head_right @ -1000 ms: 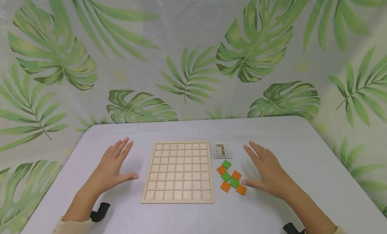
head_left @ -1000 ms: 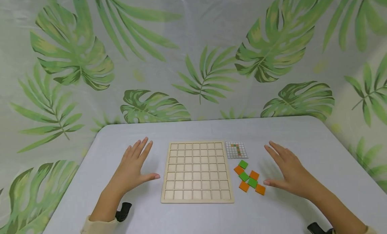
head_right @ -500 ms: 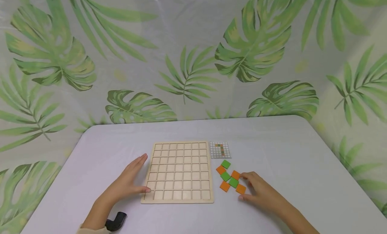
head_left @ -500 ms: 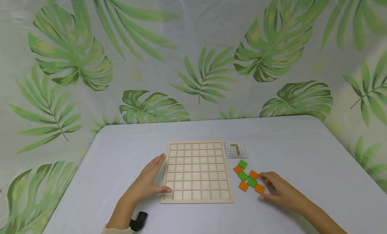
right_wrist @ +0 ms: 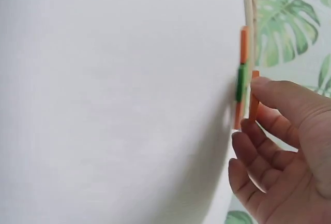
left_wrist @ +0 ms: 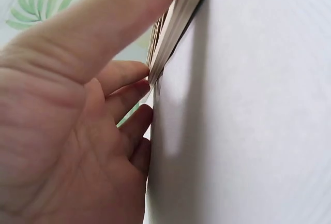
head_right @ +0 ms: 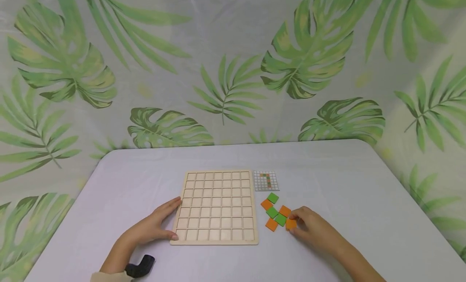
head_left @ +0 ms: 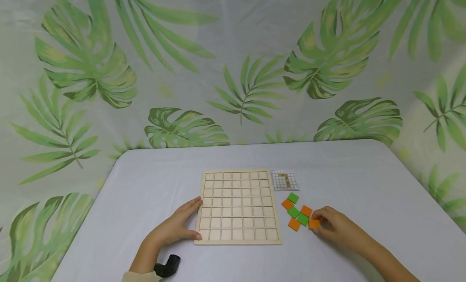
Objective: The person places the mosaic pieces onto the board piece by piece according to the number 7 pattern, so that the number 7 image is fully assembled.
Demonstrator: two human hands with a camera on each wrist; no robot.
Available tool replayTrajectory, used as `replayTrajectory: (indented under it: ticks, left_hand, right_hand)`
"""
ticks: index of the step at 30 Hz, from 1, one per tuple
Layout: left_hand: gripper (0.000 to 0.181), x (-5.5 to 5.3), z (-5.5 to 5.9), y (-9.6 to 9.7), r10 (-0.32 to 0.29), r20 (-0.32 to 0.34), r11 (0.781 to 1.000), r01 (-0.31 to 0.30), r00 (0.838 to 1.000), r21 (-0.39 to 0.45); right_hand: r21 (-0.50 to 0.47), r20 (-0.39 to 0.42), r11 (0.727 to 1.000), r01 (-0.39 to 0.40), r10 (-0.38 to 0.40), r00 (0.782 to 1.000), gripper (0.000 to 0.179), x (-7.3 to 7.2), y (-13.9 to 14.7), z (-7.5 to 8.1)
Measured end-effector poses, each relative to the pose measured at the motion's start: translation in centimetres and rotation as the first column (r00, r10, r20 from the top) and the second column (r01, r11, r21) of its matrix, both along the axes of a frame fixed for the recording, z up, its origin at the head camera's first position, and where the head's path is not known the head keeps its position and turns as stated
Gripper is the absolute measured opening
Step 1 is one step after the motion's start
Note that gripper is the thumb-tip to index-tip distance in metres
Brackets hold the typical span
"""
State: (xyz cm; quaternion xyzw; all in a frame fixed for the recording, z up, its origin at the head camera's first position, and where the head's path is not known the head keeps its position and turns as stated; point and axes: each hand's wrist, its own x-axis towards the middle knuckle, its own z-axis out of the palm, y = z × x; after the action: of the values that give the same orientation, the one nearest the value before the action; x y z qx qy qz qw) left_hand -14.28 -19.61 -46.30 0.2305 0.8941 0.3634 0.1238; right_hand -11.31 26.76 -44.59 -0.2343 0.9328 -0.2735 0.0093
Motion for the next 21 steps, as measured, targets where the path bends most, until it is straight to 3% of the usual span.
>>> replayTrajectory:
  ticks: [6, 11, 16, 21]
  left_hand:
    - [0.102, -0.2, -0.2, -0.4, -0.028, 0.022, 0.999, 0.028, 0.999, 0.027]
    - [0.103, -0.2, -0.2, -0.3, -0.027, -0.007, 0.999, 0.027, 1.000, 0.028]
    - [0.104, -0.1, -0.2, 0.0, -0.021, -0.034, 1.000, 0.022, 0.999, 0.020]
    - [0.104, 0.0, -0.3, 0.0, -0.013, -0.037, 1.000, 0.014, 0.999, 0.027]
  right_hand:
    - [-0.023, -0.016, 1.000, 0.001, -0.001, 1.000, 0.028, -1.7, -1.7, 2.1]
    - [-0.091, -0.058, 0.995, -0.037, 0.032, 0.998, 0.028, -3.8, -4.6, 3.2]
    - [-0.190, -0.085, 0.978, -0.081, 0.066, 0.994, 0.028, -6.0, -8.0, 3.7]
    - [-0.262, -0.121, 0.958, -0.115, 0.086, 0.989, 0.029, -8.8, -11.5, 3.3]
